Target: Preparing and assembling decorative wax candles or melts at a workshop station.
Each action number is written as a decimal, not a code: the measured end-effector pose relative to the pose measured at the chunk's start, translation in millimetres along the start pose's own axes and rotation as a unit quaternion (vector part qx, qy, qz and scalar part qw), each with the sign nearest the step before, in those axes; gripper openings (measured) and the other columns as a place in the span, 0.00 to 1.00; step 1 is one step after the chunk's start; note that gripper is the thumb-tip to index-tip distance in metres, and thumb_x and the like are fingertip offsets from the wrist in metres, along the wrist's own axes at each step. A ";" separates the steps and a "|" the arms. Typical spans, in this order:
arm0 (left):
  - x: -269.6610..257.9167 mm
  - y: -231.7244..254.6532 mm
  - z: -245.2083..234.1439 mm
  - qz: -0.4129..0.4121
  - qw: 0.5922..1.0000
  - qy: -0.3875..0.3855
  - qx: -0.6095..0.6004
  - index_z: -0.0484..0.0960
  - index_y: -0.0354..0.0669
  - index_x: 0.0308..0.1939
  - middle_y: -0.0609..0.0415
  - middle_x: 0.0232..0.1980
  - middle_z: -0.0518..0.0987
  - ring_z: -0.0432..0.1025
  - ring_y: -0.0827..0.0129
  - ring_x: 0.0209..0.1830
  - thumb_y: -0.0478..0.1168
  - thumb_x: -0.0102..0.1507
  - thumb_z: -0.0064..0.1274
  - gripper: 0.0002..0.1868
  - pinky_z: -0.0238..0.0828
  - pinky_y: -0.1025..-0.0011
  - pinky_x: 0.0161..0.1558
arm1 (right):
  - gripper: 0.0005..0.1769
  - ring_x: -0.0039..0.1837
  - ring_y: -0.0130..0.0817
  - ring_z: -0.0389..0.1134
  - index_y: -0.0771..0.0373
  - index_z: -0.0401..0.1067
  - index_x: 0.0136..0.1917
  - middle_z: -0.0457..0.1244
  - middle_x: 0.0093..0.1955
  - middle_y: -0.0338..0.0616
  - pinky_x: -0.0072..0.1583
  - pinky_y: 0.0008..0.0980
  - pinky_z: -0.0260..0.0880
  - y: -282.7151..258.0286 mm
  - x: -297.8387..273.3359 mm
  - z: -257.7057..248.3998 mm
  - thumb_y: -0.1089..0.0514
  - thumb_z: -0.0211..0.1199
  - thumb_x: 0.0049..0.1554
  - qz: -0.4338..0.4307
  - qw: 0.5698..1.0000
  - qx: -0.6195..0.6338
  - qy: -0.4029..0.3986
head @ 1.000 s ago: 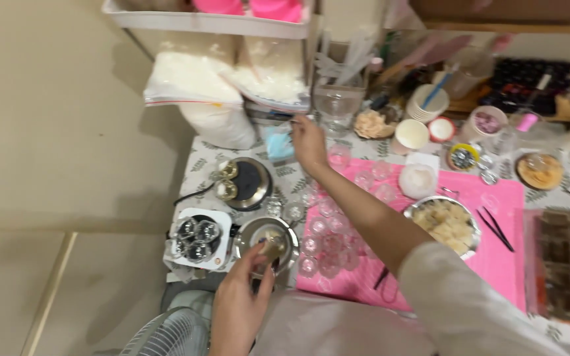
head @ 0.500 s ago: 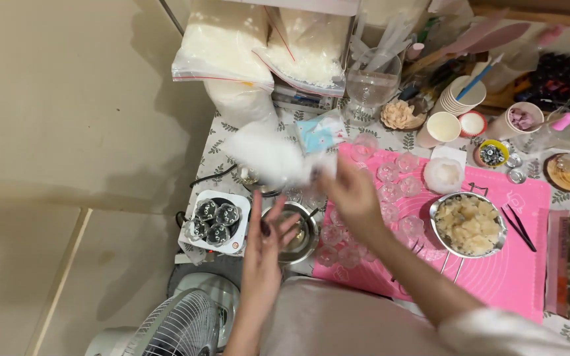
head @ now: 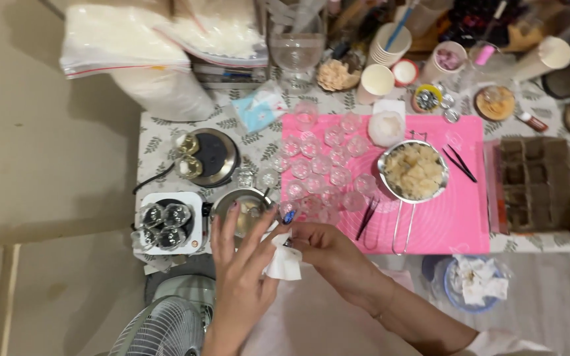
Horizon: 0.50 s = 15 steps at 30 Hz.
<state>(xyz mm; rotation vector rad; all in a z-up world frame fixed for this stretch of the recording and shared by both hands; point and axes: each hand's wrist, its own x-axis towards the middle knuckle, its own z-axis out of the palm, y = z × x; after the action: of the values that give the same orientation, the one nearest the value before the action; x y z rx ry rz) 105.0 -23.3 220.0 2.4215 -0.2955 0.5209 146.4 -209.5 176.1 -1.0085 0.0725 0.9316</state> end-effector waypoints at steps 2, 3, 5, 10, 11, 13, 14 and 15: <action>-6.9 0.4 9.4 0.001 0.999 -0.016 -0.027 0.80 0.41 0.46 0.46 0.67 0.76 0.62 0.41 0.73 0.30 0.53 0.54 0.17 0.46 0.41 0.75 | 0.20 0.59 0.30 0.69 0.74 0.68 0.68 0.67 0.60 0.50 0.62 0.31 0.68 11.3 0.3 -15.3 0.68 0.55 0.64 -0.001 1.000 0.025 -0.010; -9.5 -0.5 13.4 0.002 0.999 -0.024 -0.047 0.81 0.41 0.47 0.49 0.67 0.77 0.64 0.43 0.74 0.30 0.55 0.54 0.15 0.46 0.42 0.76 | 0.19 0.60 0.32 0.68 0.78 0.66 0.69 0.66 0.62 0.52 0.64 0.32 0.68 16.2 2.4 -22.6 0.67 0.55 0.67 -0.004 0.999 0.046 -0.029; -20.6 -2.1 30.8 -0.030 0.996 -0.022 -0.084 0.82 0.39 0.49 0.49 0.67 0.78 0.65 0.46 0.75 0.28 0.57 0.52 0.16 0.50 0.46 0.77 | 0.23 0.61 0.31 0.69 0.70 0.63 0.71 0.66 0.63 0.50 0.63 0.30 0.68 1.2 -6.0 -26.4 0.68 0.54 0.62 -0.009 1.000 0.022 -0.018; -17.2 -1.3 34.8 -0.228 0.941 0.040 -0.248 0.78 0.35 0.56 0.47 0.64 0.81 0.71 0.56 0.70 0.27 0.62 0.44 0.19 0.64 0.59 0.70 | 0.22 0.56 0.35 0.73 0.61 0.58 0.68 0.68 0.59 0.50 0.55 0.35 0.77 39.0 -15.3 -102.5 0.62 0.49 0.60 -0.019 0.976 -0.153 0.155; -18.0 -5.1 31.1 -0.269 0.916 0.079 -0.287 0.76 0.33 0.59 0.45 0.65 0.80 0.72 0.59 0.68 0.29 0.65 0.42 0.18 0.65 0.62 0.68 | 0.23 0.55 0.42 0.74 0.64 0.59 0.67 0.69 0.57 0.54 0.54 0.38 0.77 49.5 -17.4 -117.2 0.57 0.54 0.60 0.085 0.922 -0.285 0.248; -20.7 -14.2 21.2 -0.309 0.886 0.119 -0.325 0.75 0.31 0.61 0.42 0.67 0.78 0.73 0.62 0.66 0.31 0.68 0.41 0.18 0.67 0.65 0.67 | 0.26 0.54 0.48 0.75 0.66 0.59 0.66 0.69 0.56 0.58 0.53 0.41 0.76 86.7 -14.5 -155.4 0.52 0.59 0.60 0.187 0.832 -0.405 0.330; -22.2 -19.2 15.0 -0.304 0.887 0.150 -0.313 0.76 0.29 0.60 0.42 0.67 0.77 0.73 0.63 0.67 0.35 0.70 0.41 0.17 0.66 0.66 0.68 | 0.27 0.55 0.54 0.74 0.68 0.59 0.65 0.68 0.55 0.63 0.55 0.45 0.74 112.9 -9.8 -178.8 0.52 0.60 0.59 0.157 0.794 -0.455 0.370; -23.4 -24.2 8.3 -0.299 0.887 0.183 -0.300 0.77 0.27 0.59 0.41 0.68 0.77 0.72 0.64 0.68 0.38 0.73 0.42 0.18 0.65 0.67 0.70 | 0.27 0.56 0.60 0.72 0.71 0.59 0.64 0.67 0.55 0.68 0.56 0.49 0.71 138.4 -4.2 -202.1 0.53 0.62 0.58 0.125 0.752 -0.503 0.408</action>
<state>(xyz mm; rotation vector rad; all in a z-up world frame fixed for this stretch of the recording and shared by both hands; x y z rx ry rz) 94.5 -8.0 190.7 1.6405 0.3976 0.4915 117.8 -336.2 -31.7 -2.4399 0.4892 0.6622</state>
